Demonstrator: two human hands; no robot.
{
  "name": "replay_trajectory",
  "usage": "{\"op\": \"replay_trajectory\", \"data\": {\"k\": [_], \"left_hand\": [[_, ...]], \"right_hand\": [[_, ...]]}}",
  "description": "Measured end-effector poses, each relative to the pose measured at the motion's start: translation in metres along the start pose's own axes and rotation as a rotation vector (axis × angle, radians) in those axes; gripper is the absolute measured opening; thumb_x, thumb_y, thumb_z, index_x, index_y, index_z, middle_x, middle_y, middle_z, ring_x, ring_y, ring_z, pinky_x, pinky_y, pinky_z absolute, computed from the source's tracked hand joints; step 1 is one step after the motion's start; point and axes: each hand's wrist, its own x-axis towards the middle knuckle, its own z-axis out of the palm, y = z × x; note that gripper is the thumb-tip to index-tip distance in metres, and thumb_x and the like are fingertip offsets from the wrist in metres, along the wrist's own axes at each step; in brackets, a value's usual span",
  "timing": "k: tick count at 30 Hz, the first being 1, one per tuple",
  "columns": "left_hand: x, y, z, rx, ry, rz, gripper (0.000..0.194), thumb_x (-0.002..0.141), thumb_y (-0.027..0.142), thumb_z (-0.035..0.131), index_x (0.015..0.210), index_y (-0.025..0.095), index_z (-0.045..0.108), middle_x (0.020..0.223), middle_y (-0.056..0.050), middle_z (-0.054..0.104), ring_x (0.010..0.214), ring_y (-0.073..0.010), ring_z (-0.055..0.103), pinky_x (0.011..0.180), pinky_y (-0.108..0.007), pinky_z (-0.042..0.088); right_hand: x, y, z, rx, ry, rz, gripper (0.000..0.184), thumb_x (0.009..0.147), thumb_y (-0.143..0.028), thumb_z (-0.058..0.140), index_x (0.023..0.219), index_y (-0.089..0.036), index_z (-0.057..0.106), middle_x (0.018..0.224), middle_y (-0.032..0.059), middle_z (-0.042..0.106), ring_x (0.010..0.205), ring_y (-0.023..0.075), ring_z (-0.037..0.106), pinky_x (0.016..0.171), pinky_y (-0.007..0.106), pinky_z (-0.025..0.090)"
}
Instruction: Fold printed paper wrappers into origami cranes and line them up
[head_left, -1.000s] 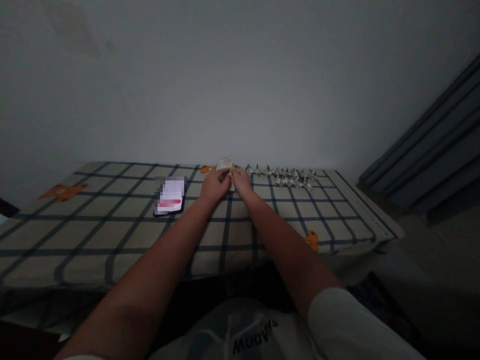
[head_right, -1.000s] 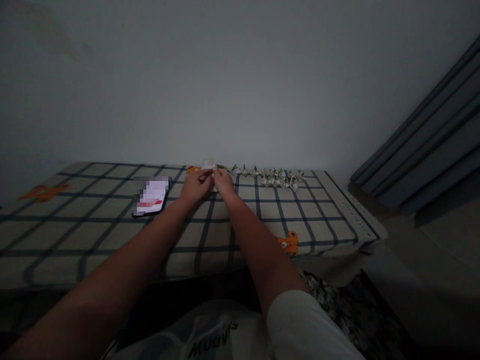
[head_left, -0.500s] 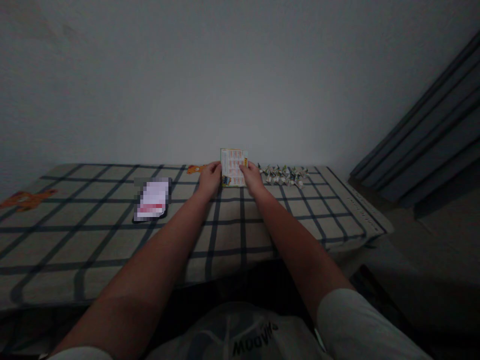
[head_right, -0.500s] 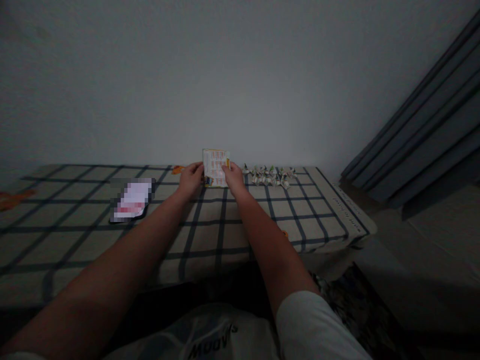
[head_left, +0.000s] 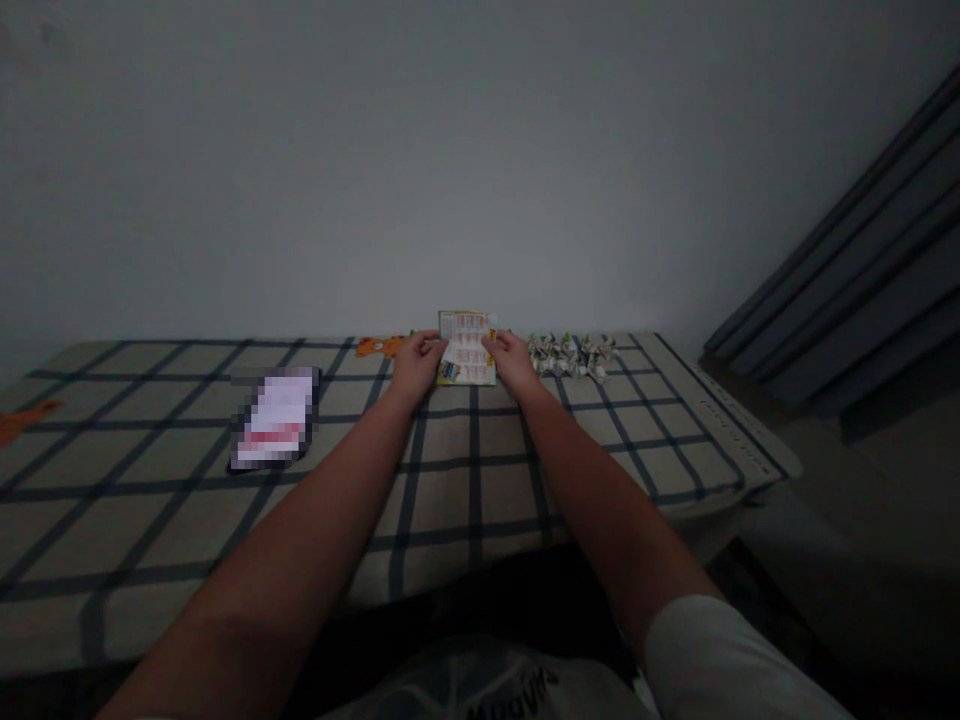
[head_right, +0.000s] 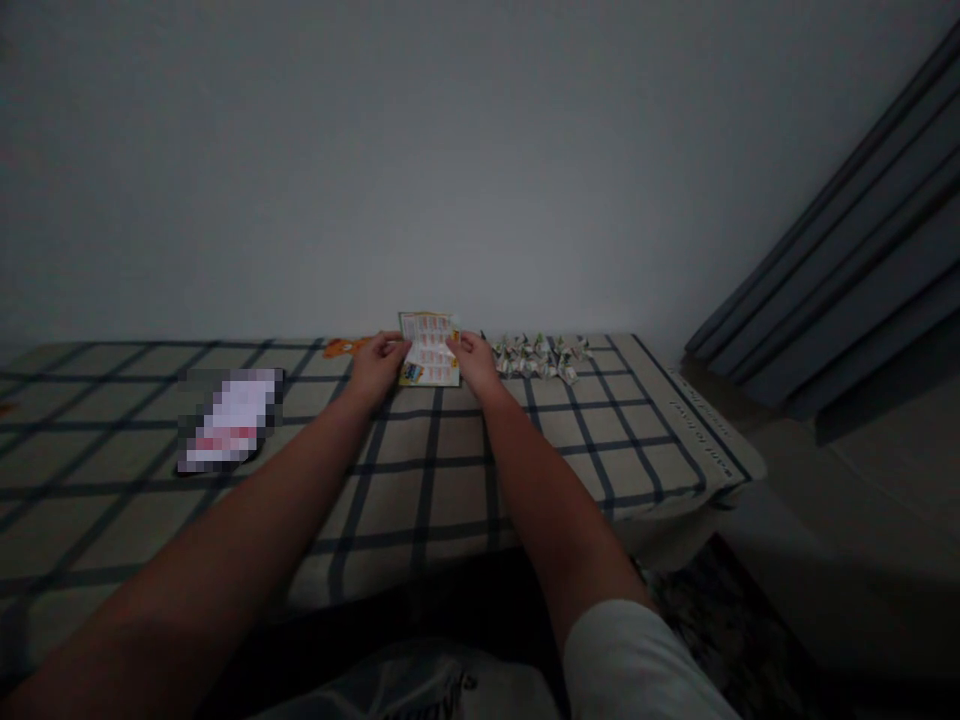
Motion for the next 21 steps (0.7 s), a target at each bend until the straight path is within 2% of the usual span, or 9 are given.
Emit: {"op": "replay_trajectory", "data": {"k": [2, 5, 8, 13, 17, 21], "left_hand": [[0.000, 0.000, -0.002, -0.061, -0.016, -0.033, 0.036, 0.067, 0.037, 0.078, 0.094, 0.019, 0.064, 0.066, 0.002, 0.066, 0.063, -0.0170, 0.065, 0.062, -0.029, 0.052], [-0.001, 0.000, -0.003, -0.138, -0.027, -0.053, 0.044, 0.062, 0.040, 0.082, 0.097, 0.018, 0.065, 0.076, -0.001, 0.071, 0.069, -0.0178, 0.068, 0.070, -0.033, 0.056], [-0.002, 0.002, -0.002, -0.191, -0.049, -0.056, 0.045, 0.064, 0.038, 0.082, 0.100, 0.017, 0.066, 0.084, -0.003, 0.073, 0.074, -0.0180, 0.070, 0.079, -0.036, 0.057], [-0.006, 0.007, 0.000, -0.238, -0.244, -0.135, 0.039, 0.069, 0.031, 0.079, 0.103, 0.015, 0.069, 0.095, -0.010, 0.078, 0.086, -0.0241, 0.075, 0.088, -0.042, 0.059], [-0.005, 0.009, -0.002, -0.235, -0.248, -0.144, 0.037, 0.070, 0.028, 0.078, 0.102, 0.013, 0.068, 0.095, -0.011, 0.077, 0.091, -0.0262, 0.075, 0.091, -0.044, 0.059], [0.000, 0.014, -0.006, -0.269, -0.182, -0.169, 0.031, 0.073, 0.021, 0.071, 0.103, 0.014, 0.069, 0.098, -0.011, 0.078, 0.095, -0.0265, 0.075, 0.093, -0.046, 0.059]], "right_hand": [[-0.001, 0.000, 0.000, 0.007, 0.046, 0.036, 0.025, 0.079, -0.038, 0.076, 0.090, -0.021, 0.063, 0.080, 0.0009, 0.075, 0.073, 0.0173, 0.073, 0.078, 0.034, 0.060], [-0.002, 0.000, -0.001, 0.001, 0.028, 0.041, 0.023, 0.082, -0.036, 0.074, 0.093, -0.022, 0.059, 0.077, -0.0006, 0.074, 0.072, 0.0175, 0.073, 0.076, 0.033, 0.060], [-0.002, -0.001, -0.002, -0.011, 0.028, 0.006, 0.026, 0.083, -0.034, 0.074, 0.100, -0.024, 0.056, 0.072, -0.0034, 0.071, 0.067, 0.0168, 0.072, 0.070, 0.032, 0.060], [-0.002, -0.003, 0.001, -0.016, 0.004, -0.007, 0.028, 0.084, -0.035, 0.073, 0.102, -0.024, 0.055, 0.078, -0.0014, 0.071, 0.068, 0.0168, 0.072, 0.070, 0.033, 0.060], [-0.002, -0.007, 0.004, 0.007, -0.020, 0.019, 0.030, 0.085, -0.033, 0.072, 0.106, -0.024, 0.053, 0.079, -0.0025, 0.071, 0.067, 0.0156, 0.071, 0.070, 0.032, 0.059], [-0.002, -0.010, 0.006, -0.018, -0.006, -0.010, 0.023, 0.087, -0.028, 0.066, 0.099, -0.025, 0.046, 0.070, -0.0075, 0.065, 0.058, 0.0113, 0.065, 0.059, 0.024, 0.055]]}}
